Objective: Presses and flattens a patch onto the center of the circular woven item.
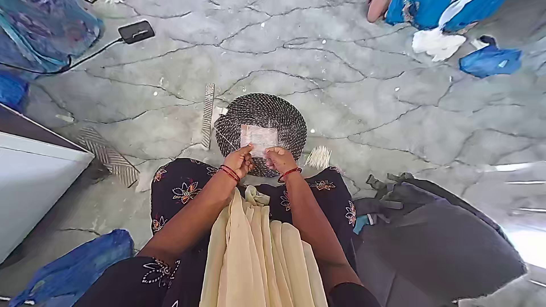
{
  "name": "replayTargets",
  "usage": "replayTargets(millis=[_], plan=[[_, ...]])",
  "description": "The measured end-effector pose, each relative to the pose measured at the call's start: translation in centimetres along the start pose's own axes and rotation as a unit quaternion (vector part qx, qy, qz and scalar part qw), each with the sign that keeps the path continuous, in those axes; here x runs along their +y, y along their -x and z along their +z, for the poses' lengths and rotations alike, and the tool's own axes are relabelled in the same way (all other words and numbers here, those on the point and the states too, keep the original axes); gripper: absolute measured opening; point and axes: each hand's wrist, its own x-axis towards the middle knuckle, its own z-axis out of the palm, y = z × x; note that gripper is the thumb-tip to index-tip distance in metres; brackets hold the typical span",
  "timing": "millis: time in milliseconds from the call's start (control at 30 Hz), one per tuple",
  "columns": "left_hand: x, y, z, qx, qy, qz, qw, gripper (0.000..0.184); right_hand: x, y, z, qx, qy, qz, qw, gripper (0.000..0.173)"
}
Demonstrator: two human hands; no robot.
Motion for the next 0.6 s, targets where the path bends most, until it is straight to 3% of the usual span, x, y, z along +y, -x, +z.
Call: replayTargets(millis=[167, 333, 467, 600], plan=[[0.19, 0.29, 0.28, 0.009, 0.025, -0.012, 1.0, 0.015, 0.63, -0.72, -0.06, 0.007, 0.02, -0.023, 1.0, 0.017], [0.26, 0.88, 0.56, -0.014, -0.005, -0.031, 0.999, 0.031, 0.54, -0.73, -0.26, 0.015, 0.047, -0.023, 0.999, 0.02], [-0.11, 0.96, 1.02, 0.015, -0.036, -0.004, 0.999, 0.014, 0.42, -0.56, -0.24, 0.011, 0.061, -0.028, 0.998, 0.017], [-0.26, 0.54, 0.7, 0.008, -0.024, 0.003, 1.0, 0.013, 0.01, -0.07, -0.28, 0.007, 0.038, -0.029, 0.999, 0.021]])
